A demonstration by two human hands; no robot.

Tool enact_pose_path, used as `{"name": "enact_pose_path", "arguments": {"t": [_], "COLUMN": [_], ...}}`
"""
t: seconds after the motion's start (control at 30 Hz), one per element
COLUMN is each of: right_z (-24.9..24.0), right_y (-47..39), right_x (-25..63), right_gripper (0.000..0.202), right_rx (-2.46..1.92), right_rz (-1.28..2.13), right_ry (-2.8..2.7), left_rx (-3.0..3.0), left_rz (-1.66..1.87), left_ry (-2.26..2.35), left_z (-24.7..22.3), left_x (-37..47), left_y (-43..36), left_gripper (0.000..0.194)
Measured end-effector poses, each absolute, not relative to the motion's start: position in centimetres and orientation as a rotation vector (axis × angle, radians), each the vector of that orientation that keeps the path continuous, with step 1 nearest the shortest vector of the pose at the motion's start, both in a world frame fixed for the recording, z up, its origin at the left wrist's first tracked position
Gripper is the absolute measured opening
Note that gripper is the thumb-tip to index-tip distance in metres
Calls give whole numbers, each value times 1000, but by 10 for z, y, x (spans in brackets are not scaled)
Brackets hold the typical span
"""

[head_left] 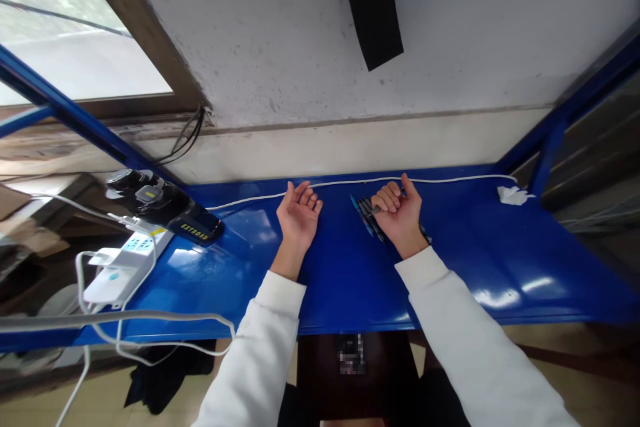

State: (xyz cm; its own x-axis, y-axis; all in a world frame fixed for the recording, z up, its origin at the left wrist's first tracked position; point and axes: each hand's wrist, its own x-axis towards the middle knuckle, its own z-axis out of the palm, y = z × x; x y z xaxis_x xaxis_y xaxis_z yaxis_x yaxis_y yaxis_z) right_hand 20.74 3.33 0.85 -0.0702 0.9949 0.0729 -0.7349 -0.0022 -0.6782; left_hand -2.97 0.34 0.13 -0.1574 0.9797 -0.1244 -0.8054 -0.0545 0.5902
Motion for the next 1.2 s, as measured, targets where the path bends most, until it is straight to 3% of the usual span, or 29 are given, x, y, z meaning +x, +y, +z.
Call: {"name": "enact_pose_path", "arguments": {"t": [0.23, 0.4, 0.6, 0.8, 1.03, 1.2], "right_z": [15, 17, 9, 8, 11, 10], "right_y": [30, 31, 33, 25, 9, -8], "right_x": [200, 192, 183, 167, 153, 156], "right_gripper": [50, 45, 52, 68, 60, 53], "right_rx": [-444, -494, -588, -709, -637, -862], "right_rz": [1517, 1568, 1603, 1572, 1694, 1308], "right_ry": [-695, -616, -554, -791, -1068, -1433], "left_rx": [474, 738, 943, 919, 817, 734], "left_rz": [1573, 1351, 1178, 1313, 1433, 1528], "left_ry": [631, 736, 720, 712, 722, 798], "left_z": [5, -1, -5, -4, 3, 7], "left_x": [-24, -11, 12, 9, 2, -10], "left_y": [2, 0, -7, -3, -3, -1], "left_gripper": [36, 38, 45, 39, 38, 39]}}
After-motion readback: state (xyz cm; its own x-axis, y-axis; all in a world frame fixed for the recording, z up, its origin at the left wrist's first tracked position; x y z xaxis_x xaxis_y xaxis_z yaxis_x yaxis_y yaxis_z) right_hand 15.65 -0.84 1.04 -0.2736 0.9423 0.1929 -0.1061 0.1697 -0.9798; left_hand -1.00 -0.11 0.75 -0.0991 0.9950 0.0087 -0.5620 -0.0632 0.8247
